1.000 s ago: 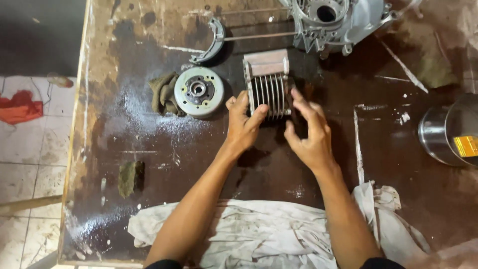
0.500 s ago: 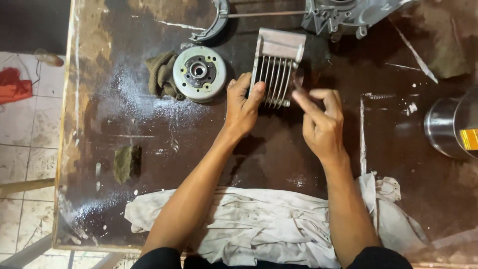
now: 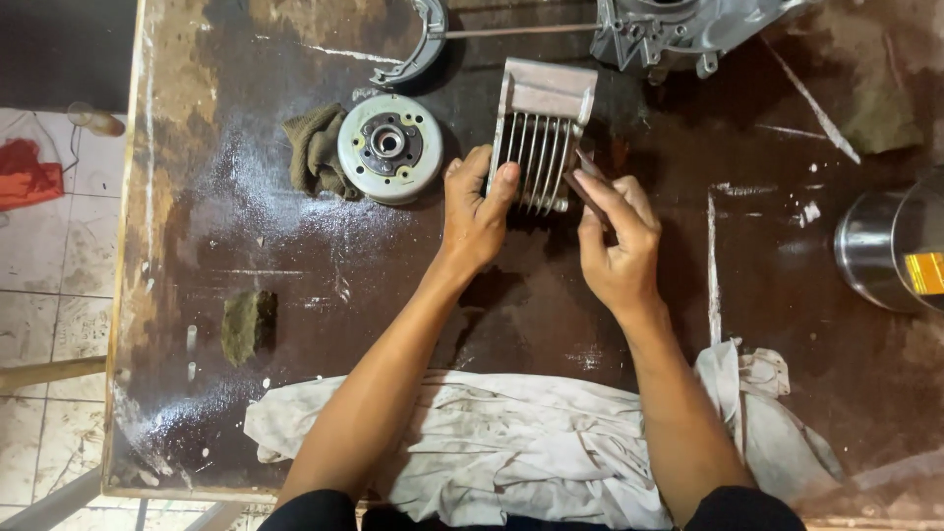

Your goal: The person scrubs a disassembled engine cylinder head with a small brush, focusing on the ports and cooling fins. They rotate the part to access different areas and continue scrubbing the exterior surfaces.

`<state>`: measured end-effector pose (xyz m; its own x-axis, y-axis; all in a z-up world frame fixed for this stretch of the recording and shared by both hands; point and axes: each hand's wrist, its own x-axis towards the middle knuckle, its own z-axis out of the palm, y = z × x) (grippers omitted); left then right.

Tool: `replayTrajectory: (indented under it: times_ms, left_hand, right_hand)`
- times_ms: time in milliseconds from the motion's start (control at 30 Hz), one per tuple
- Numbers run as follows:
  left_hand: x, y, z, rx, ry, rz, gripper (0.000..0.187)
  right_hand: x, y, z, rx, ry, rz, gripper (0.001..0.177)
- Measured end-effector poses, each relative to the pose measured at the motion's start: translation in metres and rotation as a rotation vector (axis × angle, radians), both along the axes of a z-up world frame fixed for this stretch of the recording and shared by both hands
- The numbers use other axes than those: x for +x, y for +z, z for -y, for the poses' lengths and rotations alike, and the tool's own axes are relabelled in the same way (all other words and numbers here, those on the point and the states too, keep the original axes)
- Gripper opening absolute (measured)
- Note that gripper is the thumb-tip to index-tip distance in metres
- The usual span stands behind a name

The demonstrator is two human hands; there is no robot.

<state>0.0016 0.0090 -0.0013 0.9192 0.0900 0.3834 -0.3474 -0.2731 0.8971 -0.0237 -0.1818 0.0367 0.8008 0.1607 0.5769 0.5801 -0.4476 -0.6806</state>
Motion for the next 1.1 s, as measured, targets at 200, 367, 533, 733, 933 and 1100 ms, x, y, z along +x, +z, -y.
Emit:
replayTrajectory:
  times_ms: [200, 367, 533, 733, 933, 1100]
  left_hand:
    - [-0.002, 0.007, 0.001, -0.015, 0.003, 0.003, 0.049]
    - [-0.005, 0.0, 0.001, -0.009, 0.014, 0.004, 0.051]
    - [0.001, -0.007, 0.003, 0.047, 0.027, 0.048, 0.051]
    - [0.0, 0.007, 0.001, 0.061, -0.006, 0.062, 0.051]
    - [0.002, -0.009, 0.003, 0.105, 0.03, 0.076, 0.051]
    - [0.002, 0.0, 0.004, 0.081, 0.027, 0.097, 0.054]
  right_hand:
    - [-0.004, 0.009, 0.005, -0.2, -0.018, 0.096, 0.052]
    - [-0.006, -0.003, 0.014, -0.375, -0.035, 0.03, 0.065]
    - [0.006, 0.009, 0.012, -0.527, -0.093, 0.046, 0.072]
    - [0.003, -0.007, 0.011, -0.384, -0.052, 0.038, 0.074]
    - [0.008, -0.02, 0.015, -0.264, -0.118, -0.122, 0.071]
    - [-0.002, -0.003, 0.007, -0.228, -0.161, 0.073, 0.061]
